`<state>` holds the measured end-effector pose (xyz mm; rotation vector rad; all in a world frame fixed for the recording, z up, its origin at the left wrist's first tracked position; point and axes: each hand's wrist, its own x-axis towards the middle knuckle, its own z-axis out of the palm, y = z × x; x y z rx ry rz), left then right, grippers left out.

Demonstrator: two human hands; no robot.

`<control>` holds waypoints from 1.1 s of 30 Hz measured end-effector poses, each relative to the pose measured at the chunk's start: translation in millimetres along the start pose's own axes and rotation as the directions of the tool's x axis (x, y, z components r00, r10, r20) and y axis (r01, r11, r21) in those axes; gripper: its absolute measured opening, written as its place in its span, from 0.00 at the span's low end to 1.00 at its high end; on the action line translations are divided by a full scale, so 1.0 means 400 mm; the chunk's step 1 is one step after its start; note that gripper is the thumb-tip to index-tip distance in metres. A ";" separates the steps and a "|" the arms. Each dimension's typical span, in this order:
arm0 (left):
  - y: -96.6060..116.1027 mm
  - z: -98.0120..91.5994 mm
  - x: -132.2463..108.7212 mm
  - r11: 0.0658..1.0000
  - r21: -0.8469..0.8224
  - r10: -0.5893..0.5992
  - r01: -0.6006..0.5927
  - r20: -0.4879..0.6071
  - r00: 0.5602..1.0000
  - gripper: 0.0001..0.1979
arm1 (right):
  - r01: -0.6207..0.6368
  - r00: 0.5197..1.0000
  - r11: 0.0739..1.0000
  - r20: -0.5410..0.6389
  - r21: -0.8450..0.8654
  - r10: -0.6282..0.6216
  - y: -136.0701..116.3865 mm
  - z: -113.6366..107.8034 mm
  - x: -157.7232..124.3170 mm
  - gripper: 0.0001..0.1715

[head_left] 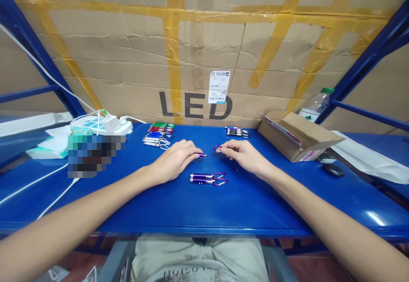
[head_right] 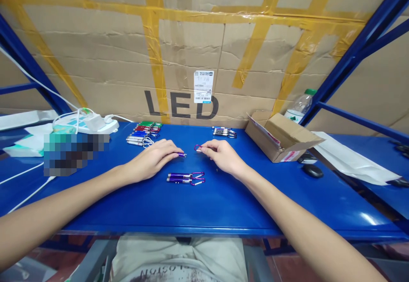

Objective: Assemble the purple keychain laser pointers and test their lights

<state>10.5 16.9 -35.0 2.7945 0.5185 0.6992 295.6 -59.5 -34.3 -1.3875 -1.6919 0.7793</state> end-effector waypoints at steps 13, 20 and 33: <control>0.018 -0.009 -0.006 0.996 -0.012 -0.090 0.090 -0.013 0.996 0.14 | -0.042 0.996 0.953 0.082 0.301 0.018 -0.041 0.042 -0.020 0.27; 0.024 -0.008 -0.004 1.000 0.023 -0.002 0.002 0.008 1.000 0.15 | -0.034 0.995 0.946 0.097 0.324 0.002 -0.045 0.047 -0.021 0.27; 0.036 -0.009 -0.003 1.000 -0.018 -0.024 0.023 -0.064 0.998 0.15 | -0.045 0.994 0.920 0.105 0.389 0.005 -0.068 0.064 -0.034 0.27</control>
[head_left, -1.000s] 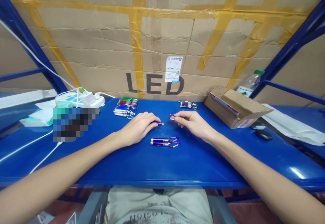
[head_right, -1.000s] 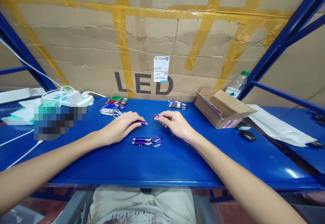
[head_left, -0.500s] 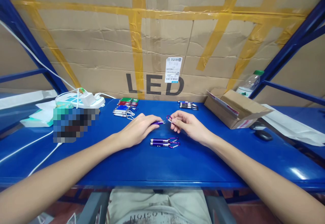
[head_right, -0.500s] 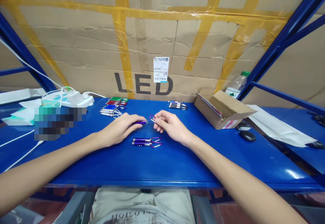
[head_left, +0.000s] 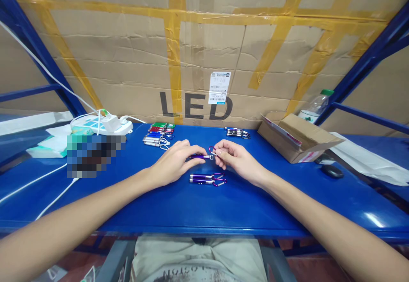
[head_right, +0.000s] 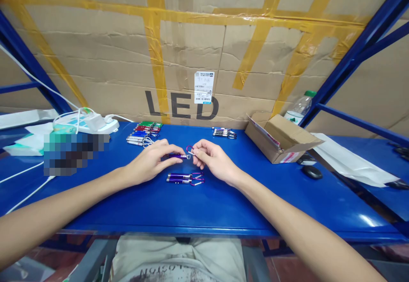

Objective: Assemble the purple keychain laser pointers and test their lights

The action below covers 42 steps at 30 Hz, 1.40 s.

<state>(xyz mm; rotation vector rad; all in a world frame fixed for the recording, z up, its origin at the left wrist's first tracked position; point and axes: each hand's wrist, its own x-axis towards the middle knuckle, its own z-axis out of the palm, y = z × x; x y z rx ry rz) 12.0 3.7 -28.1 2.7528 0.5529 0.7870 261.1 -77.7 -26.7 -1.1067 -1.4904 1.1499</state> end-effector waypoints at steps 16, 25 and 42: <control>0.010 -0.003 0.005 0.993 -0.105 0.053 -0.059 -0.059 0.997 0.11 | 0.065 0.998 0.996 -0.030 0.067 -0.063 0.000 0.008 -0.001 0.27; 0.004 -0.002 0.002 0.991 -0.094 0.088 -0.095 -0.084 0.993 0.10 | 0.051 0.998 0.993 0.033 0.110 -0.055 -0.007 0.012 -0.007 0.23; 0.011 -0.002 0.001 0.991 -0.101 0.077 -0.086 -0.088 0.993 0.11 | 0.050 0.997 0.988 0.052 0.145 -0.058 -0.005 0.008 -0.006 0.24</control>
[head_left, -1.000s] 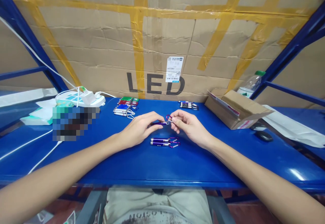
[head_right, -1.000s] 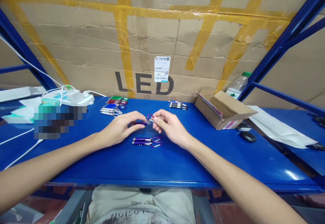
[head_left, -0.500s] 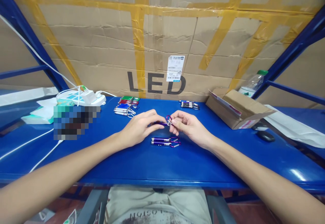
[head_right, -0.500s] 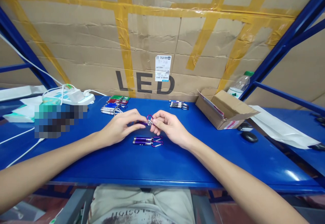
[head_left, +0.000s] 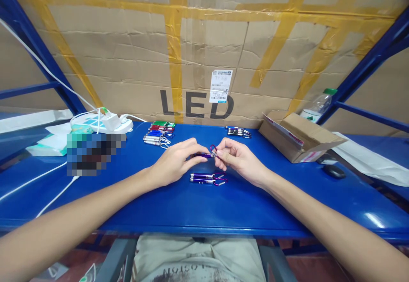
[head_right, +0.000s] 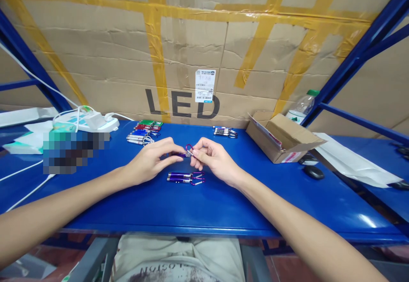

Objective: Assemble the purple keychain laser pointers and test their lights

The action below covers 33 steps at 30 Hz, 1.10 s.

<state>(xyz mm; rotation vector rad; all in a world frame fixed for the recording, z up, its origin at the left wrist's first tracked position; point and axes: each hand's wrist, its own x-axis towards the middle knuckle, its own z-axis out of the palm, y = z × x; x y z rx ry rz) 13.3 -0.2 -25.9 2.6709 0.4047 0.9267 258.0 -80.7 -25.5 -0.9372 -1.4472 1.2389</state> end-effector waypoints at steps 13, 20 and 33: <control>0.008 -0.003 0.001 1.000 -0.025 -0.018 0.018 0.007 1.000 0.11 | -0.037 0.999 0.996 0.014 0.077 0.036 -0.007 0.004 -0.004 0.23; 0.005 -0.003 0.003 0.999 -0.024 -0.034 0.035 0.017 0.999 0.10 | -0.048 0.999 0.996 0.024 0.074 0.046 -0.007 0.002 -0.004 0.24; 0.010 -0.001 0.006 0.997 -0.072 -0.039 0.039 0.008 0.999 0.09 | -0.021 0.998 0.999 0.054 0.039 0.019 0.002 -0.001 -0.006 0.24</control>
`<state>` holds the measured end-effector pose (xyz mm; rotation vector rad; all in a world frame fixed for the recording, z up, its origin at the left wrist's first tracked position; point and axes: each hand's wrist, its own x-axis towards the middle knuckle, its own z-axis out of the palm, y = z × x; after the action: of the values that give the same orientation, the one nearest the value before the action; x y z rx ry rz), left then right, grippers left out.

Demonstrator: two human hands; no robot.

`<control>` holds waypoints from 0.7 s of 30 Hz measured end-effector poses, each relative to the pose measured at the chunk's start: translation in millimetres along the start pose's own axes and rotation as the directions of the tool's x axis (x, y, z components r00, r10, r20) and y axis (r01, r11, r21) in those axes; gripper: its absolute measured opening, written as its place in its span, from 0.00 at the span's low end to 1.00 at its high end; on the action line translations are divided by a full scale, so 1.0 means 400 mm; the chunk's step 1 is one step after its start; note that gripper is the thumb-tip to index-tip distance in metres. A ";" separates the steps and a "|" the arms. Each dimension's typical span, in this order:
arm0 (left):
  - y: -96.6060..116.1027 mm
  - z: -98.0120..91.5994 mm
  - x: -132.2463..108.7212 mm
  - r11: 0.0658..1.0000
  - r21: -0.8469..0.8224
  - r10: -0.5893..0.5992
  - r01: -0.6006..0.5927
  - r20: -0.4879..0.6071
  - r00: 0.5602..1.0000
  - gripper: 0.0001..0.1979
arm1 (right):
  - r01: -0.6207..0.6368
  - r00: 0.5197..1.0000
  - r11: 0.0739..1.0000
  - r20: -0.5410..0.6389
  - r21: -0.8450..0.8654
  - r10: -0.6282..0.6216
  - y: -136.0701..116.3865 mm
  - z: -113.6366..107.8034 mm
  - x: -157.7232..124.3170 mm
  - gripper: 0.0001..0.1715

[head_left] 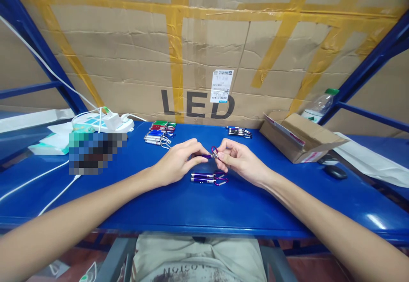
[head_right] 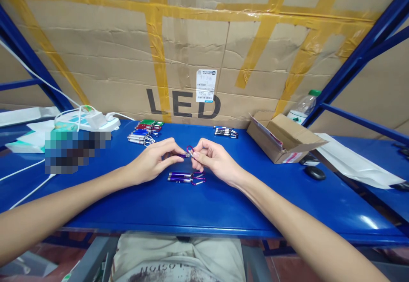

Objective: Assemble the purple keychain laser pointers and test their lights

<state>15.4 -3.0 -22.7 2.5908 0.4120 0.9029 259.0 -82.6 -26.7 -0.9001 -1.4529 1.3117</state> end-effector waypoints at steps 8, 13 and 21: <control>-0.029 -0.008 0.003 0.998 0.068 0.001 0.001 -0.036 0.999 0.11 | -0.003 0.999 0.996 -0.046 -0.086 -0.001 -0.007 -0.004 0.004 0.23; -0.047 -0.007 0.001 0.991 0.130 0.013 -0.012 -0.007 1.000 0.16 | 0.030 0.978 0.959 -0.191 -0.283 -0.087 -0.002 -0.025 0.015 0.24; -0.050 -0.012 0.001 0.990 0.141 -0.017 0.016 0.008 1.000 0.14 | 0.062 0.956 0.889 -0.230 -0.453 -0.184 0.008 -0.047 0.019 0.20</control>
<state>9.5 16.2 -27.7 2.7137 0.5111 0.8856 274.7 -69.5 -29.2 -1.2052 -1.5882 0.7342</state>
